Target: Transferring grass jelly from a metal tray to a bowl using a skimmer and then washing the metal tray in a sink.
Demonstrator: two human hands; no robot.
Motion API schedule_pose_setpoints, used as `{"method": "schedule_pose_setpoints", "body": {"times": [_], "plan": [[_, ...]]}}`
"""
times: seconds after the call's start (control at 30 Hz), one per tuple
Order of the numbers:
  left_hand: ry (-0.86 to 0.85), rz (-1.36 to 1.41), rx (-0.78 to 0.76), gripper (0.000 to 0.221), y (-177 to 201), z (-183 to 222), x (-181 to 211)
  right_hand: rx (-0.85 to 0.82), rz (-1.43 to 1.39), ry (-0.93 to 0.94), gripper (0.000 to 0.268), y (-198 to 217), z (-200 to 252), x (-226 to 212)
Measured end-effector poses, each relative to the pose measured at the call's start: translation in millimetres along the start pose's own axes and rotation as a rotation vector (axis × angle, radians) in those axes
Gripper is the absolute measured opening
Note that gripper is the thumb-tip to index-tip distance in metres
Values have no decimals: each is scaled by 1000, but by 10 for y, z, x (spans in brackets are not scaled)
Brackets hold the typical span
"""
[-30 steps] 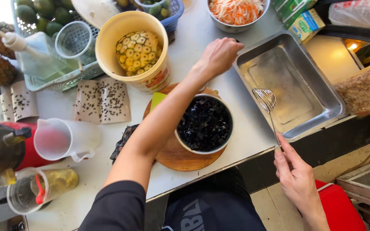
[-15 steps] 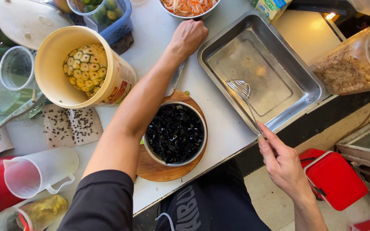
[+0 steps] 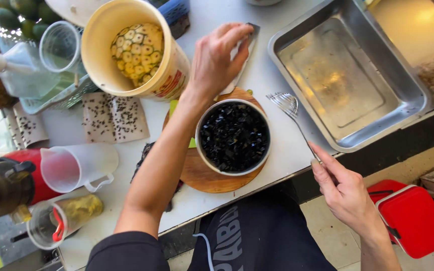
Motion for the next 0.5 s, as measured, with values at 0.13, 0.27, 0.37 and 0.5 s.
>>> {"method": "schedule_pose_setpoints", "body": {"times": [0.13, 0.27, 0.37, 0.5], "plan": [[179, 46, -41, 24, 574, 773, 551, -77, 113, 27, 51, -280, 147, -152], [281, -2, -10, 26, 789, 1411, 720, -62, 201, 53, 51, -507, 294, -325], [453, 104, 8, 30, 833, 1732, 646, -10, 204, 310, 47, -663, 421, -494], [792, 196, 187, 29, 945, 2096, 511, -64, 363, 28, 51, -947, 474, -387]]}}
Point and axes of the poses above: each hand's wrist, its own z-axis away from the middle knuckle, its own y-axis out of the back of the hand, x = y × z, the point moved 7 cm from there along -z, towards the middle knuckle, and after that the axes turned 2 degrees about x, right-handed, at the moved point
